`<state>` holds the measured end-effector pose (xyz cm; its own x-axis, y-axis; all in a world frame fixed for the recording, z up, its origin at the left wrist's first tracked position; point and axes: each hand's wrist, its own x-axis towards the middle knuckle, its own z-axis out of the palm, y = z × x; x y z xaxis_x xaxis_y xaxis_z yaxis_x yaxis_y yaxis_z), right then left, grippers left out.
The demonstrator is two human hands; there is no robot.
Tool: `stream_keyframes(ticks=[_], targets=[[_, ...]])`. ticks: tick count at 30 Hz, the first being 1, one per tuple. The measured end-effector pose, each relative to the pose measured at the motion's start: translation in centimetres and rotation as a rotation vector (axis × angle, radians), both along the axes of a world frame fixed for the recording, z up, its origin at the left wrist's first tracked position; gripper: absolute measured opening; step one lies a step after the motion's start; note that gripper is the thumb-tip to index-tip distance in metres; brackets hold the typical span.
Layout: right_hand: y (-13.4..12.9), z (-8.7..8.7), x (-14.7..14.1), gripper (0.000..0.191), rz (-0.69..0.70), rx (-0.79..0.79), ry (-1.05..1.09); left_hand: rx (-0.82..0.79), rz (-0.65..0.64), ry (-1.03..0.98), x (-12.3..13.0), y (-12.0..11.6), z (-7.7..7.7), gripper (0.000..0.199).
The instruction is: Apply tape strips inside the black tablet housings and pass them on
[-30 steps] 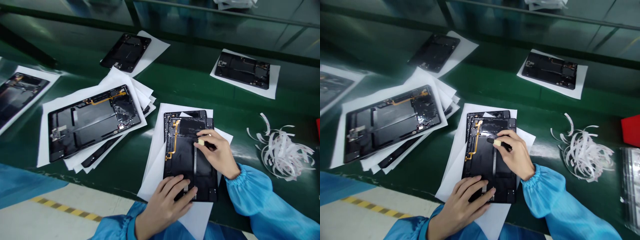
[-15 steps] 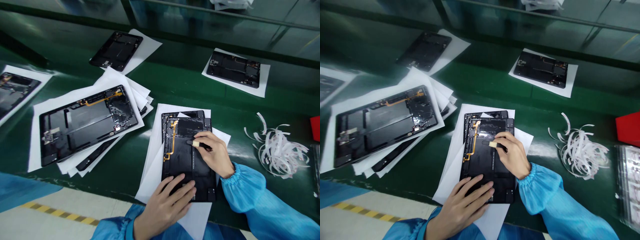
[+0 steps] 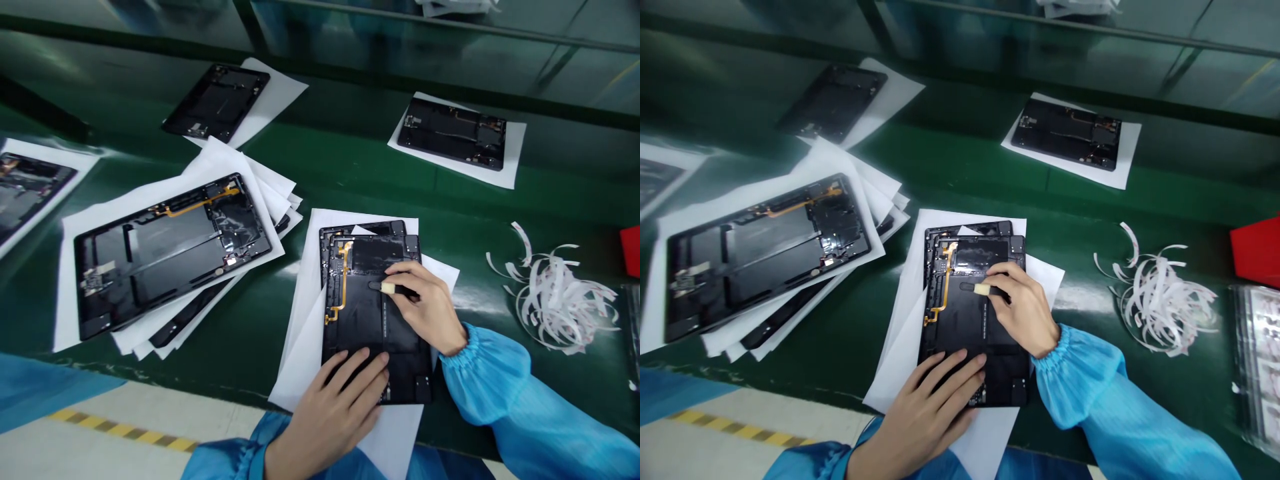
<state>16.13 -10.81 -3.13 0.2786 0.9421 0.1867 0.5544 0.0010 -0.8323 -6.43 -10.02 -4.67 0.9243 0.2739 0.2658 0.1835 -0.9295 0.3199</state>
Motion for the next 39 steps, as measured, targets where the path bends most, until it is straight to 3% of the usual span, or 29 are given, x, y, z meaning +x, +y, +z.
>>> stream_keyframes(ticks=[39], targets=[[-0.41,-0.81,0.01,0.026,0.013,-0.025,-0.048,0.008,-0.018,0.001,0.03,0.20,-0.28,0.026]])
